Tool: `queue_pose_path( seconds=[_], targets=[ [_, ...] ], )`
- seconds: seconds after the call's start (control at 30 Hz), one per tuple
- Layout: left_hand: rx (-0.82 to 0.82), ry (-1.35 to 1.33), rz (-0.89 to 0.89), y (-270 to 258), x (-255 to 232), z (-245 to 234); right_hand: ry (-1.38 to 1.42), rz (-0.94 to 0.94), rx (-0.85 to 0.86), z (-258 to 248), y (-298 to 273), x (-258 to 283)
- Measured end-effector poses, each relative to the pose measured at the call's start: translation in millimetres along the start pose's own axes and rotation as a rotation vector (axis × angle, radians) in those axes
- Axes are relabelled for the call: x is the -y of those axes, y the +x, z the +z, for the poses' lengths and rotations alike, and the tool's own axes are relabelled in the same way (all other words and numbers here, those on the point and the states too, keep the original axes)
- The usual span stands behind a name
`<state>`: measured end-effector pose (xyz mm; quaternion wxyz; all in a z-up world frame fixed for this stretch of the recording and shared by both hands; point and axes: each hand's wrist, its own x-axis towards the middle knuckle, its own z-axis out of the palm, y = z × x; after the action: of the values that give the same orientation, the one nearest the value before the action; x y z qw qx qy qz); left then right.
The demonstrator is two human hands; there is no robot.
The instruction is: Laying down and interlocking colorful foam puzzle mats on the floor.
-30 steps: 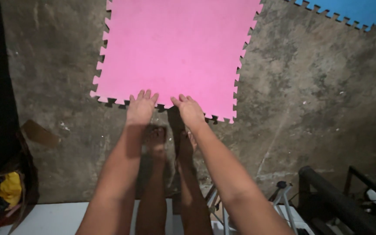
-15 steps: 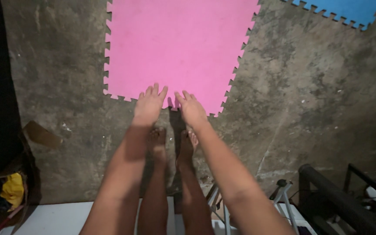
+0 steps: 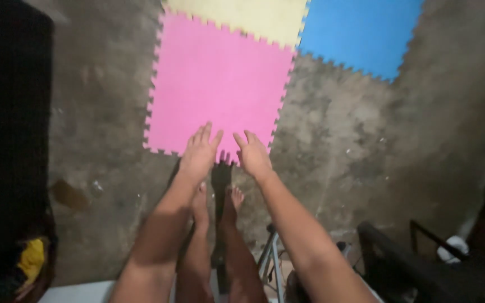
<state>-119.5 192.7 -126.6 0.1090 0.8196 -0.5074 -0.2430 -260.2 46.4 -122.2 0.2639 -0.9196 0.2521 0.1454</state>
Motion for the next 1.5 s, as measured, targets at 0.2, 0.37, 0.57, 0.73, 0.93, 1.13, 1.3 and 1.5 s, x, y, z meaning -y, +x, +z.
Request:
queue_pose_path(
  seconds=[0.2, 0.37, 0.57, 0.73, 0.93, 1.13, 1.3, 1.5],
  targets=[
    [-0.155, -0.116, 0.024, -10.2, -33.9, -106.0, 0.02, -0.052, -0.159, -97.8, -4.0, 64.2],
    [-0.308, -0.084, 0.093, -13.4, -50.4, -190.0, 0.04, -0.083, -0.244, -168.4, 5.4, 114.0],
    [-0.404, -0.029, 0.069, 2.8, -68.7, -274.7, 0.015, -0.161, -0.314, -242.6, 22.3, 146.3],
    [-0.479, -0.054, -0.049, 5.1, -73.6, -326.5, 0.003, -0.336, -0.354, -306.7, 38.2, 170.5],
    [-0.72, -0.118, -0.185, -31.6, -60.4, -394.0, -0.005, -0.605, -0.307, -374.8, 61.0, 243.9],
    [-0.921, -0.112, -0.417, -83.9, -14.5, -451.8, 0.041, -0.883, -0.161, -407.2, 101.8, 352.8],
    [-1.092, 0.034, -0.586, -138.7, 39.7, -513.5, 0.058, -1.209, -0.179, -419.3, 133.6, 461.4],
    [-1.143, 0.224, -0.787, -197.6, 116.8, -573.7, -0.068, -1.337, -0.203, -413.0, 183.2, 584.7]
  ],
)
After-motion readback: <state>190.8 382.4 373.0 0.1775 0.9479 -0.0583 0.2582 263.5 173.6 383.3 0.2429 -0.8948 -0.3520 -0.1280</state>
